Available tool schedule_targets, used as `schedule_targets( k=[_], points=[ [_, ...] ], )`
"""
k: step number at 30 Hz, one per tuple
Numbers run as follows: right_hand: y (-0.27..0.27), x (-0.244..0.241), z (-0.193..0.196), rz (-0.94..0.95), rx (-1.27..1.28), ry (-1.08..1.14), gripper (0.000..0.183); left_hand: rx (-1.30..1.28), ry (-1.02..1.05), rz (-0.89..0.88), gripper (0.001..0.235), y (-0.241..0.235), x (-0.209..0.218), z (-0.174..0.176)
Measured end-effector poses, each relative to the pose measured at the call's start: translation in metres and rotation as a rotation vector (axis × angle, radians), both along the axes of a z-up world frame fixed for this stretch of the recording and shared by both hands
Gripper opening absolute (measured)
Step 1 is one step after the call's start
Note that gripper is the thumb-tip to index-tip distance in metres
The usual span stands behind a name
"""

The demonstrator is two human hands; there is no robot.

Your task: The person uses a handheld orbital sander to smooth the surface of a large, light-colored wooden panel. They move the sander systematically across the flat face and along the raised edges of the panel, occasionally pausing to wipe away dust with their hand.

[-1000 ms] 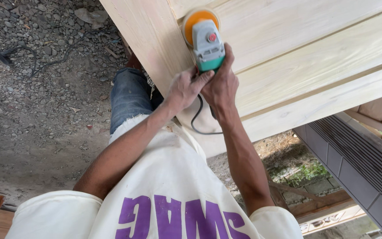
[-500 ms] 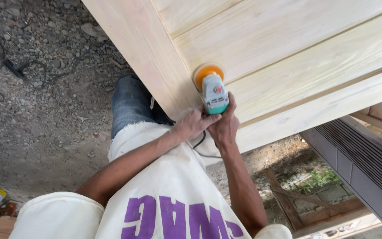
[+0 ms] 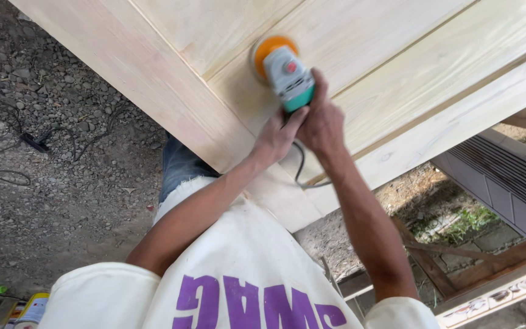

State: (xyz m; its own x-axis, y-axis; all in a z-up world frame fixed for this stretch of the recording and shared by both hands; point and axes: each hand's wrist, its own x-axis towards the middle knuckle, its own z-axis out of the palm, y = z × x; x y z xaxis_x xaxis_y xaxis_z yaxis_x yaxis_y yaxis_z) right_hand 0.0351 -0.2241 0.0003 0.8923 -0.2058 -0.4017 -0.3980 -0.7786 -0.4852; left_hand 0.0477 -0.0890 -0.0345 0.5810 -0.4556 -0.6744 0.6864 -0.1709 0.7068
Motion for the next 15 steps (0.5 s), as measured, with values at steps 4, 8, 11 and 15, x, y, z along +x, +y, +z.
schedule_targets(
  k=[4, 8, 11, 15],
  points=[
    [-0.019, 0.025, 0.000, -0.047, 0.074, -0.048, 0.093, 0.076, -0.001, -0.089, 0.073, -0.021, 0.029, 0.001],
    [0.019, 0.025, 0.008, -0.055, 0.003, 0.176, 0.098, 0.057, 0.060, -0.021, 0.074, 0.017, 0.014, 0.003],
    [0.059, 0.017, 0.013, 0.027, 0.019, 0.023, 0.093, 0.057, 0.014, 0.015, 0.072, 0.062, -0.004, 0.009],
    [0.062, 0.010, 0.021, 0.029, 0.052, -0.131, 0.089, 0.199, 0.081, -0.141, 0.070, 0.069, -0.009, 0.013]
  ],
)
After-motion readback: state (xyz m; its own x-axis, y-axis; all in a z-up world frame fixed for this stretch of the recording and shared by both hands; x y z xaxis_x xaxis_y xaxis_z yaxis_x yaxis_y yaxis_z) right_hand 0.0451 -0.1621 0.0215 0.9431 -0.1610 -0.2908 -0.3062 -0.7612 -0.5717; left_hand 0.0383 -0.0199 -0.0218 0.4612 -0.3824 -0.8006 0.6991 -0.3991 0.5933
